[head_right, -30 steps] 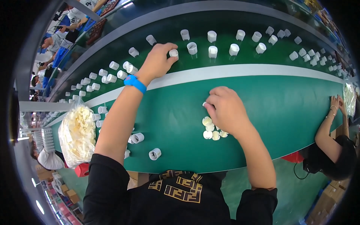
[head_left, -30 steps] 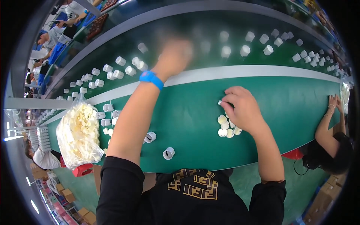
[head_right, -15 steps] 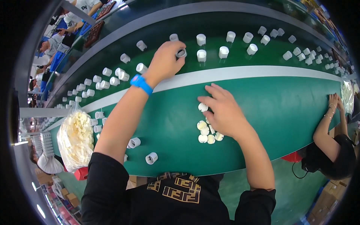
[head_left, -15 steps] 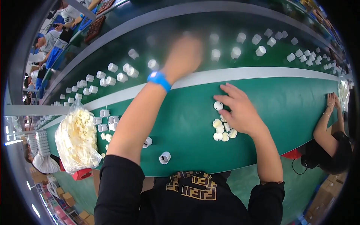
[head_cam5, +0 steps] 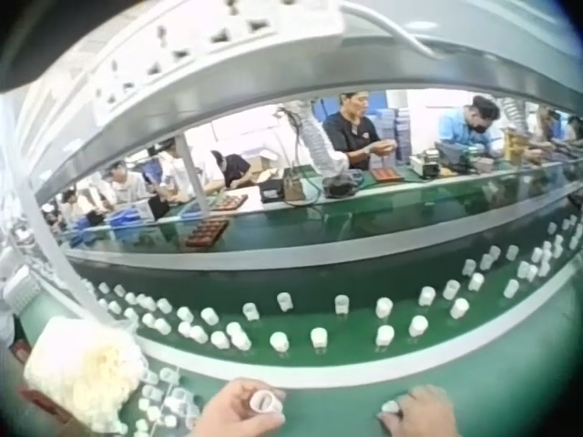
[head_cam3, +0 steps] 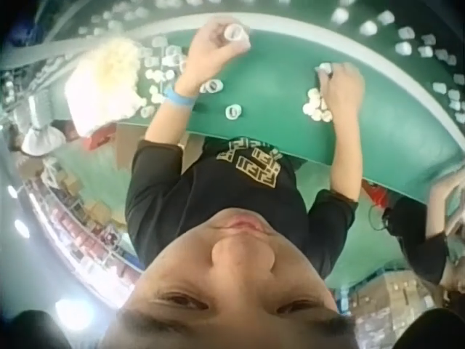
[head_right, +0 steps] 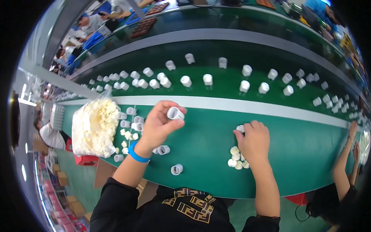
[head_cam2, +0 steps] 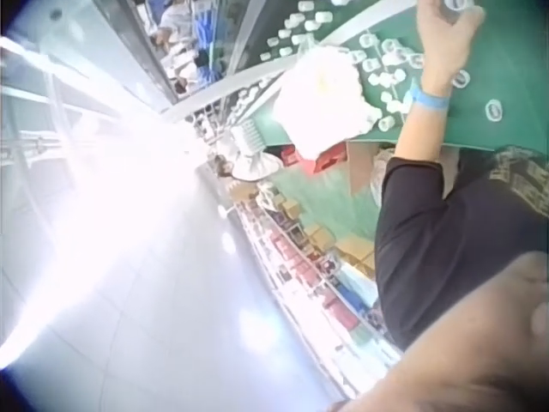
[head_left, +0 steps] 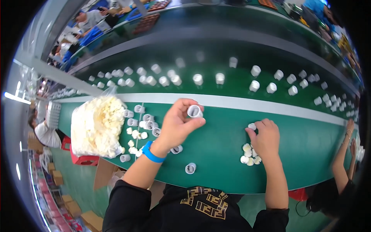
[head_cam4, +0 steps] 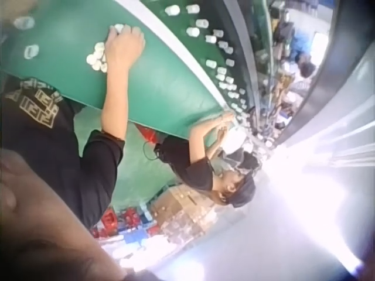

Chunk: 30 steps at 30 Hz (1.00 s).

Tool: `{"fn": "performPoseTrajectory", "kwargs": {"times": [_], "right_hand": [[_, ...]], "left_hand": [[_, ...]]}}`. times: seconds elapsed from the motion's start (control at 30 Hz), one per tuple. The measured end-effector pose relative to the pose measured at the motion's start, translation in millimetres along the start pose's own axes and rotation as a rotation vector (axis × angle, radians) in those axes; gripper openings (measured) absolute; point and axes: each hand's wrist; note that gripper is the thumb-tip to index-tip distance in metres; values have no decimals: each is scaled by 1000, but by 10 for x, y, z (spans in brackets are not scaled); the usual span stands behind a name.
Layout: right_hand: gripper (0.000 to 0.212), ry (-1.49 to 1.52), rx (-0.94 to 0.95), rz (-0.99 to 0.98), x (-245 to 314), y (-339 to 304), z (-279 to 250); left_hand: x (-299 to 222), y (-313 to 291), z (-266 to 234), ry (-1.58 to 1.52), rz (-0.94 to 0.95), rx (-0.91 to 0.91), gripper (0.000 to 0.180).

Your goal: The person assembles small white plastic components by manually inserting small white inserts into white plastic housings.

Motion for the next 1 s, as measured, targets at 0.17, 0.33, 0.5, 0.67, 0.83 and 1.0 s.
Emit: {"fn": "performPoseTrajectory", "kwargs": {"times": [0.17,0.33,0.5,0.67,0.83,1.0], "right_hand": [[27,74,-26,-34,227,3,-51],[43,603,92,-193,820,-213,-450],[44,648,54,-354,983,-194,-392],[42,697,103,-336,897,-213,-464],[43,668,160,-423,907,-219,-606],[43,664,156,-469,953,-220,-663]], "left_hand": [[21,-244,20,59,-29,14,45],[8,-383,161,197,106,113,47],[53,-408,268,267,251,208,44],[-118,-376,354,-75,18,199,42],[18,-378,217,-522,-44,270,46],[3,-395,228,-602,-146,246,39]]}}
Point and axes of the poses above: each hand's wrist, its own y-axis towards the middle knuckle, its own z-axis out of the palm, x = y × z, and after that the axes turned 14 degrees about z, right-handed
